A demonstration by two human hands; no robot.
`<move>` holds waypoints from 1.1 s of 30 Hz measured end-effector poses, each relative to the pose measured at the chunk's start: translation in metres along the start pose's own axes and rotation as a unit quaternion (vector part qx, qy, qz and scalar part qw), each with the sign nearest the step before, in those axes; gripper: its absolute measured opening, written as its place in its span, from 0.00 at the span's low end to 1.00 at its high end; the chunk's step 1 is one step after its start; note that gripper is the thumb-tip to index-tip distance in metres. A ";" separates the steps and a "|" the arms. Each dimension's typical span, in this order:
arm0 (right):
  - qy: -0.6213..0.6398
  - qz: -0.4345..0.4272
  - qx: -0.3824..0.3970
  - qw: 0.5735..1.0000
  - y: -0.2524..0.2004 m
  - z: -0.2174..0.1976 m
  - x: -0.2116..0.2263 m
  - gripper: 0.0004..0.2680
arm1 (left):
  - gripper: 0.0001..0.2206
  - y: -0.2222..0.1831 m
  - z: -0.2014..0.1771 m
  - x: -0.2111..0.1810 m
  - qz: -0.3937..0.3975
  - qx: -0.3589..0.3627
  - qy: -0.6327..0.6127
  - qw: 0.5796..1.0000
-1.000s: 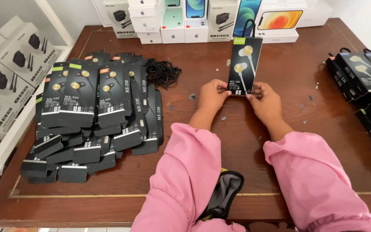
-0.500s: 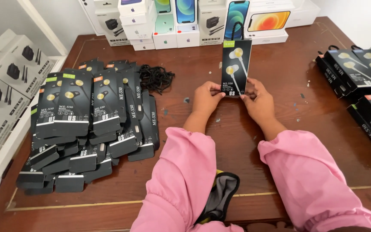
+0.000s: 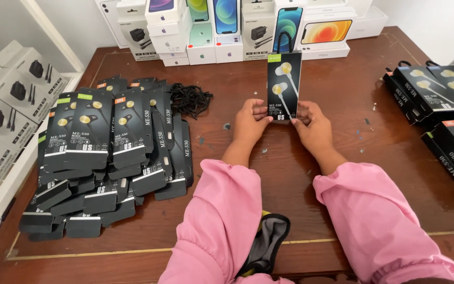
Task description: The person is seen folding a small cardboard box for earphones, inspecting its alignment, and thoroughly wiping its exterior surfaces with a cleaning cloth.
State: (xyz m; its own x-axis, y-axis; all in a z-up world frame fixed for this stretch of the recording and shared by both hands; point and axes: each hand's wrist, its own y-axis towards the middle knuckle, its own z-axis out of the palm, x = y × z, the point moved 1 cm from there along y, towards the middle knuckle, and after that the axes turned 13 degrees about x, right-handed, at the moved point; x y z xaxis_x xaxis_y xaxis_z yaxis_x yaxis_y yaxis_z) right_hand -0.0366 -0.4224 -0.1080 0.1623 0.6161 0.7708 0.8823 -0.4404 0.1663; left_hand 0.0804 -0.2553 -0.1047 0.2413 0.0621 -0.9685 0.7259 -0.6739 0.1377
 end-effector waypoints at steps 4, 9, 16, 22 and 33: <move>-0.012 -0.004 -0.005 1.000 0.004 0.001 -0.007 0.19 | 0.20 0.004 0.002 0.007 0.003 -0.008 -0.007 1.000; 0.004 -0.009 0.000 1.000 0.002 0.001 -0.005 0.19 | 0.19 0.006 0.003 0.011 0.007 -0.010 -0.003 1.000; -0.001 -0.014 -0.005 1.000 0.003 0.002 -0.003 0.19 | 0.24 0.000 0.003 0.004 0.023 0.001 -0.006 1.000; 0.006 -0.028 -0.014 0.999 -0.001 0.001 -0.004 0.18 | 0.24 0.000 0.002 0.001 0.036 0.007 -0.011 0.999; 0.045 -0.059 -0.017 0.997 0.000 0.002 -0.006 0.18 | 0.20 0.006 0.002 0.009 0.013 -0.003 0.024 1.000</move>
State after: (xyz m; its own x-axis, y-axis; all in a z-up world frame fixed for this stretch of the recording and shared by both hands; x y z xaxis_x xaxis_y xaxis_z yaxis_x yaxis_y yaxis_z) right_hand -0.0371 -0.4246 -0.1134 0.0165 0.6039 0.7969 0.8772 -0.3912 0.2783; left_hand 0.0852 -0.2604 -0.1126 0.2913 0.0806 -0.9532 0.7230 -0.6710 0.1642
